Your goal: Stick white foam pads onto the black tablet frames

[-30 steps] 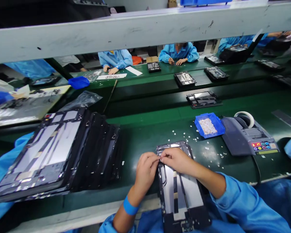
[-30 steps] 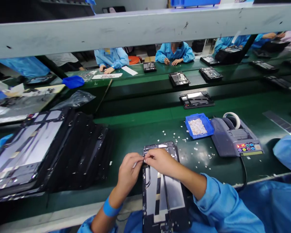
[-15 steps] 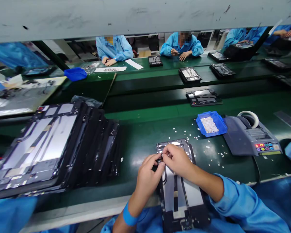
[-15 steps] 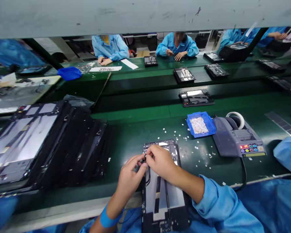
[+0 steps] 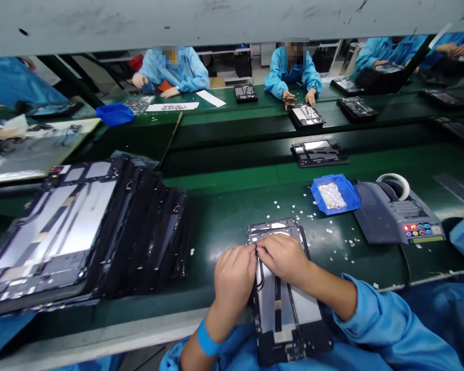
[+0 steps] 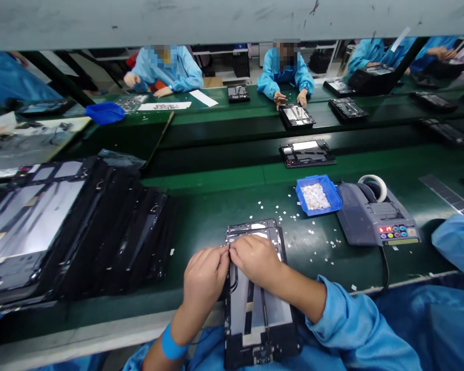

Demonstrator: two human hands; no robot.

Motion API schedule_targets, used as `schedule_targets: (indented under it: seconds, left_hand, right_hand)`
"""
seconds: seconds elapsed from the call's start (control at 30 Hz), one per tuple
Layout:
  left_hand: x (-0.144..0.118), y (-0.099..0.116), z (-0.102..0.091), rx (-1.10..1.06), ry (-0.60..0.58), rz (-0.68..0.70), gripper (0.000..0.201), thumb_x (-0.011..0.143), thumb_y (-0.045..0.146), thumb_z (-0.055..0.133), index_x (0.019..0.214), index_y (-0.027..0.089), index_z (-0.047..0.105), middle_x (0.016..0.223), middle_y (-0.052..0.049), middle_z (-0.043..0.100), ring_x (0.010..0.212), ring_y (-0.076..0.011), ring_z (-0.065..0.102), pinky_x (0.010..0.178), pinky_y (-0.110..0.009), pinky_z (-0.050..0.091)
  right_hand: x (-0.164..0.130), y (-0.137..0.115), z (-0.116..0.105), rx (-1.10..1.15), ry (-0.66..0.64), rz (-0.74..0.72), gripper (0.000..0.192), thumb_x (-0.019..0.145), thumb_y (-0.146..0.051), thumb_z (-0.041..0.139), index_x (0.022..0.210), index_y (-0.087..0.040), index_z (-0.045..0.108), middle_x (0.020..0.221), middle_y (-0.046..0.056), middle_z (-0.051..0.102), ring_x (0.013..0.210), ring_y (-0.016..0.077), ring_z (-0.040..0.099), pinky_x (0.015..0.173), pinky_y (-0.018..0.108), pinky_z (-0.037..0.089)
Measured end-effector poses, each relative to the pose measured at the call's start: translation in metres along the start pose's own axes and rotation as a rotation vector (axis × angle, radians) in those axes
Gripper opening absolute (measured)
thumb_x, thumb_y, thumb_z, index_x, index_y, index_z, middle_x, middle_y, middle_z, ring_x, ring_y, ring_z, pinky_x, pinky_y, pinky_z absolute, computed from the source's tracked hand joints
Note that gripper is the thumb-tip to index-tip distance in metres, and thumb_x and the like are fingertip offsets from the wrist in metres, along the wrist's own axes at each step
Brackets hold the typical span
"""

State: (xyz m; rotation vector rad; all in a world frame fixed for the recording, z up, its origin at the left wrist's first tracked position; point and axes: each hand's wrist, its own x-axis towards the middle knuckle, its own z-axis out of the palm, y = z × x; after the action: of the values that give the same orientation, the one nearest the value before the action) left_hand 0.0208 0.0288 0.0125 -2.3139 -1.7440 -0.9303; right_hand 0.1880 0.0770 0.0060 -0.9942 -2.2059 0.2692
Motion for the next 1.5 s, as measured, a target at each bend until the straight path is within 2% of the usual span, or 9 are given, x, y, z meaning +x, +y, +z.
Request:
schedule_targets:
  seconds: [0.23,0.4,0.5,0.6,0.77,0.87,1.17,1.3,1.5]
  left_hand:
    - [0.003,0.000,0.003,-0.343,-0.121,-0.276,0.020,0.097,0.020,0.052,0.095,0.021,0.072,0.090,-0.005,0.077,0.085,-0.0222,0.070,0.077,-0.032,0.050]
    - [0.012,-0.009,0.008,-0.829,-0.293,-0.725,0.013,0.085,0.031,0.059,0.083,0.020,0.066,0.080,-0.004,0.073,0.071,-0.0185,0.066,0.063,-0.027,0.046]
    - [0.017,-0.013,0.011,-0.992,-0.250,-0.826,0.014,0.076,0.033,0.066,0.076,0.020,0.061,0.086,-0.005,0.073,0.080,-0.0189,0.068,0.071,-0.027,0.049]
    - [0.020,-0.013,0.013,-1.033,-0.216,-0.898,0.018,0.070,0.034,0.070,0.074,0.020,0.059,0.083,-0.004,0.073,0.077,-0.0175,0.067,0.071,-0.026,0.049]
    - [0.020,-0.008,0.009,-0.966,-0.197,-0.891,0.015,0.072,0.032,0.069,0.076,0.020,0.060,0.078,-0.003,0.073,0.072,-0.0167,0.067,0.067,-0.026,0.049]
    - [0.017,-0.004,0.006,-0.896,-0.179,-0.846,0.013,0.076,0.031,0.067,0.076,0.020,0.061,0.078,-0.003,0.073,0.072,-0.0174,0.068,0.068,-0.027,0.051]
    - [0.007,0.006,0.004,-0.678,-0.114,-0.733,0.010,0.080,0.029,0.064,0.075,0.021,0.067,0.084,-0.005,0.077,0.080,-0.0211,0.072,0.073,-0.032,0.055]
    - [0.008,0.002,0.004,-0.794,-0.155,-0.811,0.012,0.078,0.031,0.065,0.075,0.020,0.065,0.081,-0.005,0.076,0.074,-0.0201,0.071,0.068,-0.030,0.054]
    - [0.008,-0.008,0.009,-0.951,-0.160,-0.878,0.013,0.075,0.030,0.069,0.075,0.019,0.062,0.080,-0.005,0.075,0.073,-0.0184,0.070,0.068,-0.028,0.053]
  right_hand:
    - [0.005,0.007,-0.012,0.011,-0.012,0.209,0.015,0.086,-0.013,0.056,0.076,-0.021,0.064,0.072,0.000,0.070,0.067,0.0148,0.065,0.066,0.024,0.043]
    - [0.004,0.085,-0.087,-0.316,0.115,0.668,0.018,0.091,-0.027,0.056,0.081,-0.020,0.068,0.080,0.006,0.073,0.072,0.0195,0.065,0.068,0.028,0.042]
    - [0.002,0.130,-0.122,-0.601,-0.001,0.885,0.022,0.093,-0.030,0.055,0.087,-0.016,0.070,0.085,0.014,0.072,0.077,0.0253,0.065,0.069,0.032,0.041]
    - [-0.002,0.117,-0.115,-0.523,-0.028,0.684,0.018,0.093,-0.022,0.053,0.094,-0.016,0.070,0.093,0.014,0.072,0.085,0.0251,0.065,0.075,0.033,0.043]
    - [-0.001,0.017,-0.046,-0.060,-0.121,0.177,0.018,0.099,-0.021,0.055,0.090,-0.020,0.070,0.087,0.004,0.073,0.084,0.0194,0.066,0.081,0.030,0.047]
    - [0.005,-0.013,-0.016,-0.039,-0.207,0.169,0.013,0.097,-0.021,0.061,0.087,-0.019,0.071,0.084,0.004,0.074,0.080,0.0201,0.067,0.080,0.031,0.048]
    - [0.014,-0.013,0.002,-0.080,-0.276,0.314,0.008,0.084,-0.013,0.063,0.082,-0.018,0.069,0.081,0.006,0.073,0.076,0.0210,0.068,0.070,0.029,0.045]
    - [0.018,0.003,-0.019,-0.007,-0.243,0.365,0.011,0.080,-0.011,0.059,0.077,-0.019,0.065,0.077,0.004,0.071,0.071,0.0180,0.064,0.065,0.027,0.040]
    - [0.015,0.098,-0.115,-0.271,0.079,0.767,0.015,0.087,-0.023,0.055,0.078,-0.019,0.067,0.073,0.006,0.069,0.069,0.0206,0.061,0.064,0.029,0.036]
